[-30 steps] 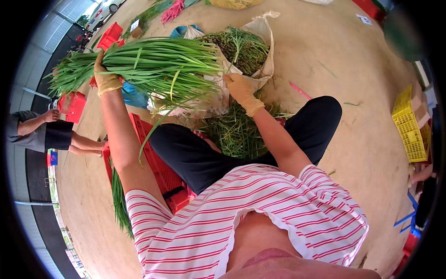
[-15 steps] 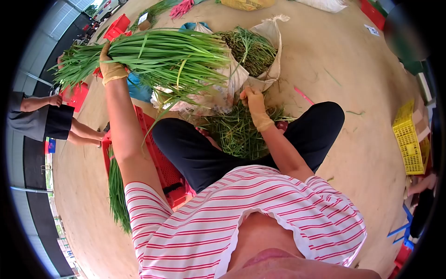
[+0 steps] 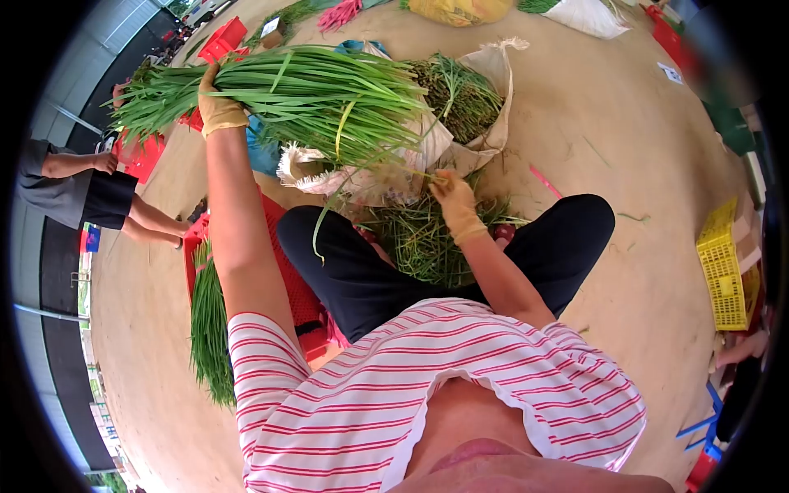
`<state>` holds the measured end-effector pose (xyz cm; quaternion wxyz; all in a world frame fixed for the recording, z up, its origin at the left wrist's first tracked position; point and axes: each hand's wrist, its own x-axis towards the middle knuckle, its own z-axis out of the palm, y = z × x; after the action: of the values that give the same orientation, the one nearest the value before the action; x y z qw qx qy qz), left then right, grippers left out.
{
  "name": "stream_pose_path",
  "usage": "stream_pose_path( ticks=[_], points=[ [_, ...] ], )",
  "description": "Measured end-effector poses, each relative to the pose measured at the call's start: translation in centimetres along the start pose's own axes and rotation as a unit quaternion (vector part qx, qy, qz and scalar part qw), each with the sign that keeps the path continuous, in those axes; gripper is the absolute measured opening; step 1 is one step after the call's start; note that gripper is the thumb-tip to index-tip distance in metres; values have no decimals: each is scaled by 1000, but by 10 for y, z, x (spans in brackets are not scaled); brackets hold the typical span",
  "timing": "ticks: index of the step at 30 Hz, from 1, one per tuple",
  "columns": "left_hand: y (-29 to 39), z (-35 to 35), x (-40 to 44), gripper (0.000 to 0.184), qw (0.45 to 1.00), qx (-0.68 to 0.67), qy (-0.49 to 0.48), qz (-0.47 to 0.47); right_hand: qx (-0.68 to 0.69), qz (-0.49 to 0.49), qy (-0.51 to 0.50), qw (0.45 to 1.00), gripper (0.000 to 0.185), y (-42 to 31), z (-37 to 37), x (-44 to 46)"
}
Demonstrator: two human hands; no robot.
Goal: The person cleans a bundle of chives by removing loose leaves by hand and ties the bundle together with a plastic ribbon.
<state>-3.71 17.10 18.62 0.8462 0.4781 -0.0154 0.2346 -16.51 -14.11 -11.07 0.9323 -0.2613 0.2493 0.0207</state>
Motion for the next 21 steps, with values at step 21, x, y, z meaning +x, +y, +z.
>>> stream_pose_path(
  ticks=[21],
  points=[
    [-5,-5,-13,13,992,-88,-14,-93,-495,6,-551,672,19,-90,82,-84]
  ],
)
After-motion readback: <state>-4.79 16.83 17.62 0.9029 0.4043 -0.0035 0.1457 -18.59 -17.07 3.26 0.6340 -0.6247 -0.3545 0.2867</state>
